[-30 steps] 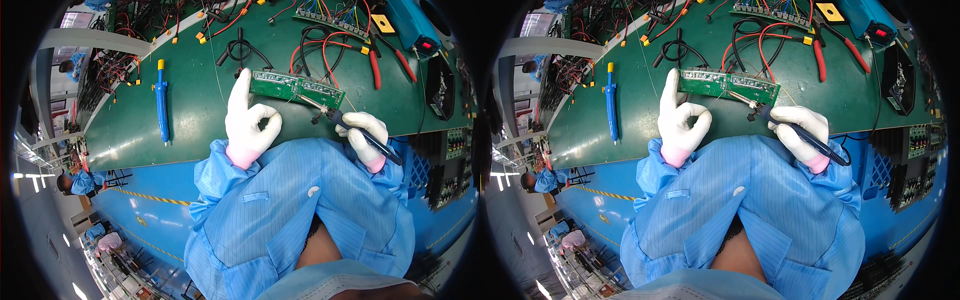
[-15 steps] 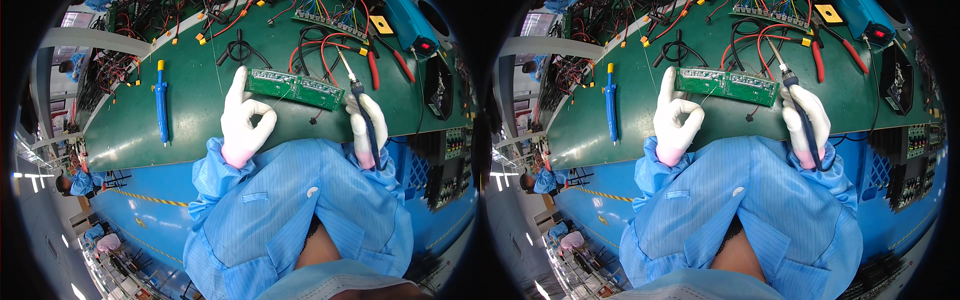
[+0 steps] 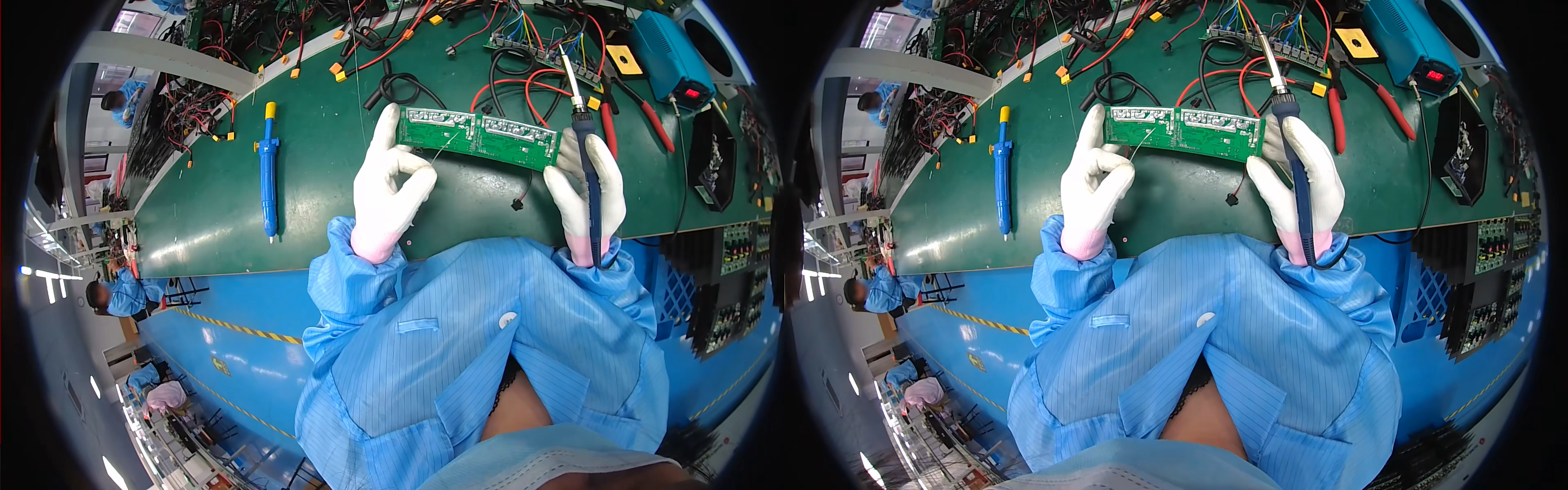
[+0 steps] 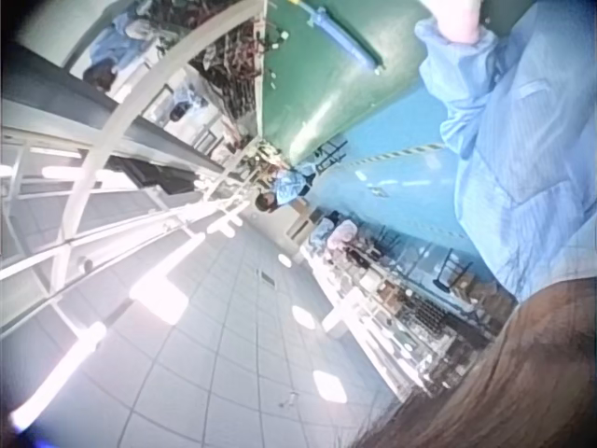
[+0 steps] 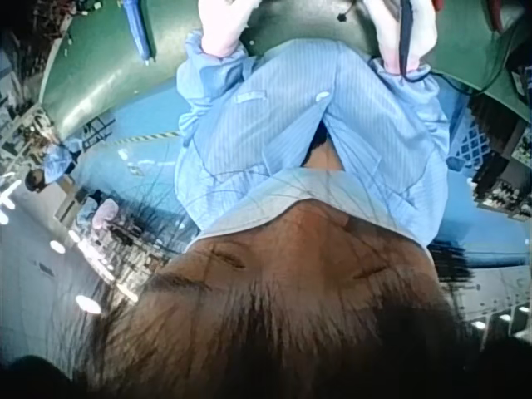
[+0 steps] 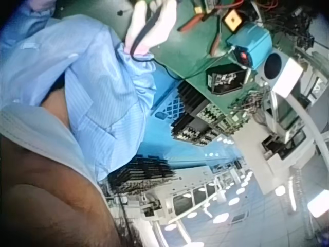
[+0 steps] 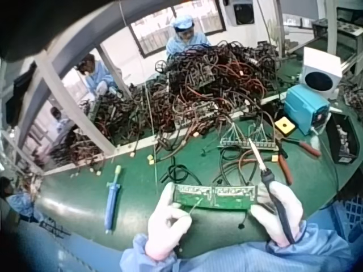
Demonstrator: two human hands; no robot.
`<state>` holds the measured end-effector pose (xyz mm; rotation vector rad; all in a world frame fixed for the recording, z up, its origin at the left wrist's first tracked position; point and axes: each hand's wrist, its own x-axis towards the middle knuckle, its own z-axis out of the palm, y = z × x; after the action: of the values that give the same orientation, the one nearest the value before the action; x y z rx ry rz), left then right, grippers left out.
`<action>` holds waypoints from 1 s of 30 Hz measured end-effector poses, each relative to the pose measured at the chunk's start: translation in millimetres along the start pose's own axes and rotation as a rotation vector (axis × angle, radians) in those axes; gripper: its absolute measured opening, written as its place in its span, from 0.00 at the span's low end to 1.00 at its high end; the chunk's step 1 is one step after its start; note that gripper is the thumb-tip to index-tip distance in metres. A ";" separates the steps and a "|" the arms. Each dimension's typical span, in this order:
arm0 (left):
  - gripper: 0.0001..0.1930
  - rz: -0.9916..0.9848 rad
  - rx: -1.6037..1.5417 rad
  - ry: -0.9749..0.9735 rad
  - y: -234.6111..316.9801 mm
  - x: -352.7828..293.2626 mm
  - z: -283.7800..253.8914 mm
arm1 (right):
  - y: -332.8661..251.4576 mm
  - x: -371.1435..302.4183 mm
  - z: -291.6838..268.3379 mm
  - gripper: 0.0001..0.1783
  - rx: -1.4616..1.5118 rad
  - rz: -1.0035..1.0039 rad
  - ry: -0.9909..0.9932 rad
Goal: Soldering components and wires onto printed circuit boards at a manual assembly station.
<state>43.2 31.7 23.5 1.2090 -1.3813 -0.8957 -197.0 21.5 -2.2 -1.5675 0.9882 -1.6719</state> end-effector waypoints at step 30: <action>0.01 0.027 -0.154 0.030 -4.6 -1.4 -1.1 | 3.1 13.1 3.9 0.33 -0.007 0.051 0.006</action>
<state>45.1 32.2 19.0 1.0796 -1.2777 -0.9435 -194.4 8.4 2.0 -1.5296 1.0305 -1.6410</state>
